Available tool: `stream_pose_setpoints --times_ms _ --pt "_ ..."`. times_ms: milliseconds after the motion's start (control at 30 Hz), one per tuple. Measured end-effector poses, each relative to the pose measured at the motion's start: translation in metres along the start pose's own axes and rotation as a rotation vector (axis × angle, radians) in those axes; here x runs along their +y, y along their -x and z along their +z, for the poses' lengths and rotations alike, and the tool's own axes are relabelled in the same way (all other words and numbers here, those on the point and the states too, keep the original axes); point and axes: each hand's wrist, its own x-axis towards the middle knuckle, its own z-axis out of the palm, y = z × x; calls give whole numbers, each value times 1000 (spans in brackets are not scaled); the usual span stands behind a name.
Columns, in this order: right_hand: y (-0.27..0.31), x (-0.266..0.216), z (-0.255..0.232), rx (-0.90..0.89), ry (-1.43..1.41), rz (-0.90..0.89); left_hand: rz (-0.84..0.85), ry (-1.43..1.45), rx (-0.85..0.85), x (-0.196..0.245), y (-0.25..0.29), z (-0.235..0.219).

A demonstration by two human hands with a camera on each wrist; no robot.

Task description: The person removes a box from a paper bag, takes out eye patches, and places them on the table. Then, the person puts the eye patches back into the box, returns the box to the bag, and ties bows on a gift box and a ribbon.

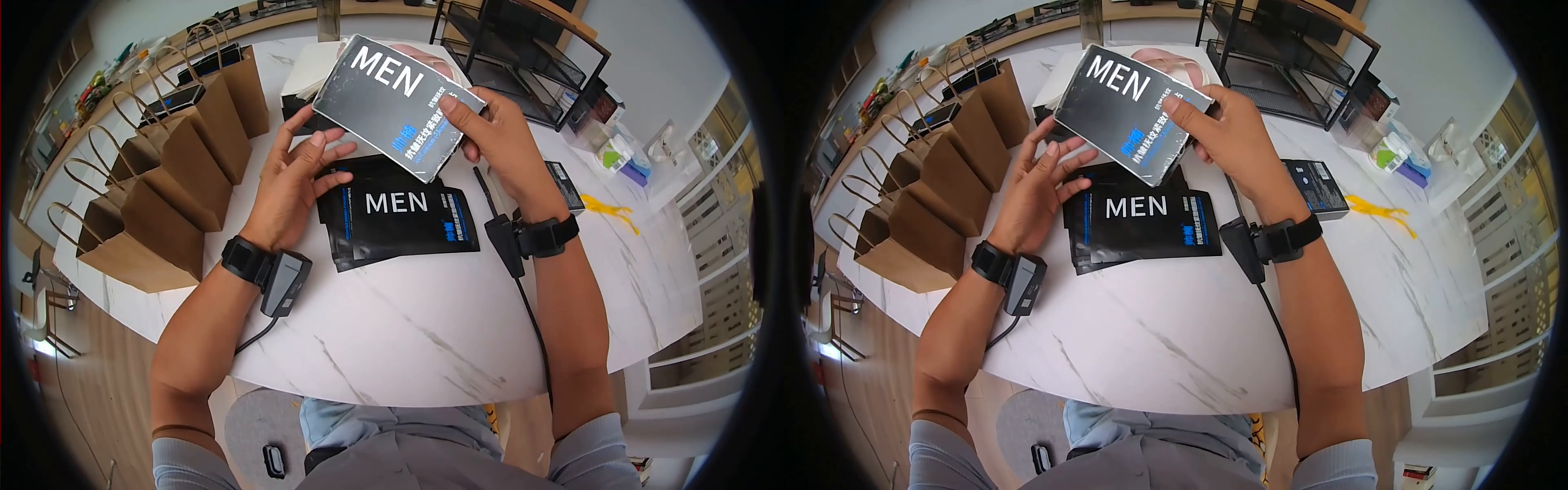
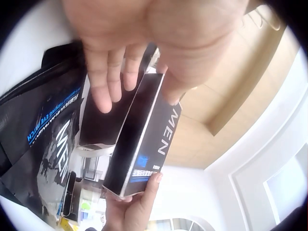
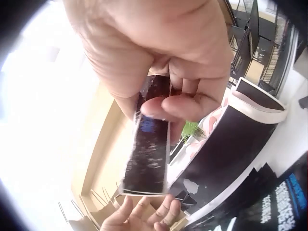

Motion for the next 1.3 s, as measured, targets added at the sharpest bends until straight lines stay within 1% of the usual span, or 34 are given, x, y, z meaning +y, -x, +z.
stream_pose_setpoints --times_ms 33,67,167,200,233,300,333,367,433,467,500,567,633,700,767,800,900,967,1033,1067,1100,1167,1300 --pt "1 -2 -1 -87 -144 90 55 -12 3 0 -1 -1" --pt "1 -1 -1 -87 -144 90 111 -24 5 0 -2 0" --pt "0 8 5 -248 -522 308 96 5 -48 2 4 8" --pt "-1 13 9 -291 -566 333 58 17 -99 1 4 7" --pt "1 11 17 -292 -565 333 59 18 -97 1 5 8" --pt "10 7 33 -312 -745 370 -16 -67 -242 5 8 15" --pt "9 11 35 -394 -805 362 -16 -71 -227 7 10 18" --pt "10 13 36 -396 -806 367 -19 -69 -223 6 11 18" --pt "12 13 40 -377 -626 364 32 -148 -204 4 10 18" --pt "12 10 37 -372 -551 384 29 -146 -203 3 8 16" --pt "11 12 36 -372 -551 388 35 -118 -179 2 5 13" --pt "8 18 35 -326 -558 250 42 -90 -154 2 5 13" --pt "5 19 36 -344 -565 260 17 -54 -181 5 8 17" --pt "7 23 40 -357 -578 280 6 -78 -175 4 7 13" --pt "8 26 45 -239 -494 242 1 -101 -168 3 7 13" --pt "9 23 45 -231 -512 243 16 -88 -163 4 7 15" --pt "8 22 46 -265 -490 249 22 -86 -152 3 6 12" --pt "11 17 48 -257 -479 248 12 -96 -148 2 6 9" --pt "9 19 47 -253 -586 286 34 -137 -161 1 6 10" --pt "8 21 45 -305 -565 291 50 -154 -155 -1 5 10" --pt "8 21 45 -305 -565 293 49 -152 -154 -1 5 10" --pt "11 19 48 -280 -530 228 58 -180 -137 -1 5 9" --pt "13 18 54 -235 -545 271 61 -156 -125 1 7 10"
